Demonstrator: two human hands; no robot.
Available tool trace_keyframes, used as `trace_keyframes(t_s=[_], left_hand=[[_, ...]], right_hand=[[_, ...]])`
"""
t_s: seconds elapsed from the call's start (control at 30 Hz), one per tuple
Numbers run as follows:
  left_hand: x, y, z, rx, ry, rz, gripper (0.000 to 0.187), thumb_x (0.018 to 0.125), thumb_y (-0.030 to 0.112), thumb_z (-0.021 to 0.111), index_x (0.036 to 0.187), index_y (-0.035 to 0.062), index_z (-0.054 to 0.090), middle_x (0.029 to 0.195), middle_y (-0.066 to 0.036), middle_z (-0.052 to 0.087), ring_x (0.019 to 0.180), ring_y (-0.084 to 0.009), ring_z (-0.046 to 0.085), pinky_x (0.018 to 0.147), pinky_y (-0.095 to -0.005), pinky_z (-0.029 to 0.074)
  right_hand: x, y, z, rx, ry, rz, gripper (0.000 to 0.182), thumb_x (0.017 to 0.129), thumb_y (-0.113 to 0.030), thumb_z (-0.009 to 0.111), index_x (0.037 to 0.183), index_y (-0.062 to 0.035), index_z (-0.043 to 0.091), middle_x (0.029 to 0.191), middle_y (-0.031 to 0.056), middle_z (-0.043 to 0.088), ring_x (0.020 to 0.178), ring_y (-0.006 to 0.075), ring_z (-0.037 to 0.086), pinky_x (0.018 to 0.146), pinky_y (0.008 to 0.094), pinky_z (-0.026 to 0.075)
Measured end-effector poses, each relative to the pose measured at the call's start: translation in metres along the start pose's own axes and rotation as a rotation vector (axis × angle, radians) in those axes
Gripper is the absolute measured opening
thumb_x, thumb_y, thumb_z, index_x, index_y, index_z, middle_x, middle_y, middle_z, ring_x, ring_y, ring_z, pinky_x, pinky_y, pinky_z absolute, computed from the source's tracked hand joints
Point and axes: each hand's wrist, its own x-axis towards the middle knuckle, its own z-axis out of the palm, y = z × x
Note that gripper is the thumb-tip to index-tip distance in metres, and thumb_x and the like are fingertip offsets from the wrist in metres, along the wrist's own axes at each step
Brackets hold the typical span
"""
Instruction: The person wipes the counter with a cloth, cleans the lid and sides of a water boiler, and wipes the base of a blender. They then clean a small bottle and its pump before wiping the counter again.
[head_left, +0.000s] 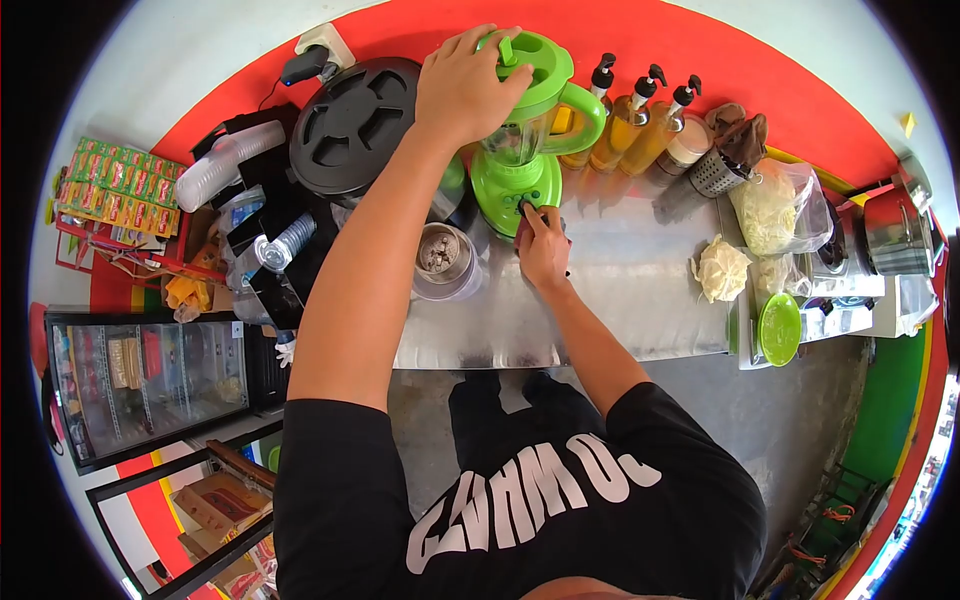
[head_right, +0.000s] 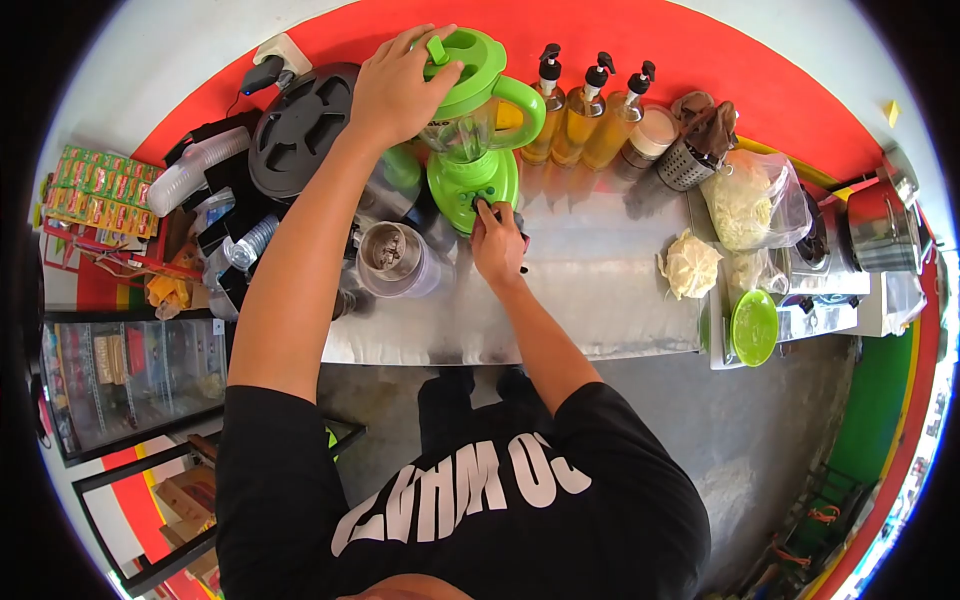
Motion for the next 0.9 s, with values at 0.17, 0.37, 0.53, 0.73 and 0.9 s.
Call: trace_keyframes(t_s=[0.17,0.37,0.53,0.73,0.9], left_hand=[[0.0,0.002,-0.001,0.068,0.008,-0.007,0.057,0.1,0.049,0.057,0.152,0.025,0.056,0.153,-0.007,0.055,0.14,-0.0309,0.052,0.118,-0.0456,0.039],[0.0,0.002,0.0,0.065,0.011,0.002,0.057,0.1,0.049,0.057,0.152,0.025,0.056,0.154,-0.007,0.055,0.139,-0.0322,0.053,0.118,-0.0461,0.04],[0.0,0.004,0.0,0.075,0.009,-0.013,0.057,0.1,0.049,0.058,0.152,0.0251,0.056,0.154,-0.006,0.055,0.139,-0.0325,0.053,0.118,-0.046,0.04],[0.0,0.005,0.0,0.087,0.015,-0.026,0.057,0.1,0.05,0.058,0.152,0.0258,0.056,0.154,-0.006,0.055,0.14,-0.0313,0.052,0.118,-0.046,0.039],[-0.001,0.005,-0.002,0.06,-0.01,-0.028,0.057,0.1,0.051,0.057,0.152,0.0267,0.055,0.155,-0.005,0.053,0.142,-0.0302,0.051,0.119,-0.0452,0.037]], right_hand=[[0.019,-0.003,0.008,0.313,-0.017,0.22,0.033,0.088,-0.009,0.071,0.12,0.0005,0.076,0.095,0.0211,0.072,0.087,0.0351,0.073,0.076,0.0416,0.057],[0.044,-0.016,-0.01,0.579,-0.147,0.496,0.024,0.096,-0.011,0.067,0.111,0.0041,0.077,0.082,0.0135,0.076,0.072,0.022,0.075,0.067,0.0351,0.056],[0.055,-0.018,-0.013,0.601,-0.155,0.506,0.019,0.099,-0.012,0.065,0.104,0.0021,0.076,0.083,0.0098,0.076,0.067,0.0224,0.074,0.063,0.0363,0.056],[0.046,-0.023,-0.009,0.024,-0.11,0.133,0.022,0.093,-0.017,0.067,0.112,-0.0083,0.075,0.097,0.0216,0.075,0.086,0.0436,0.071,0.078,0.0507,0.056],[0.042,-0.021,-0.011,0.018,-0.179,0.193,0.033,0.089,-0.014,0.067,0.12,-0.0096,0.074,0.095,0.0214,0.075,0.087,0.0428,0.071,0.079,0.0518,0.056]])
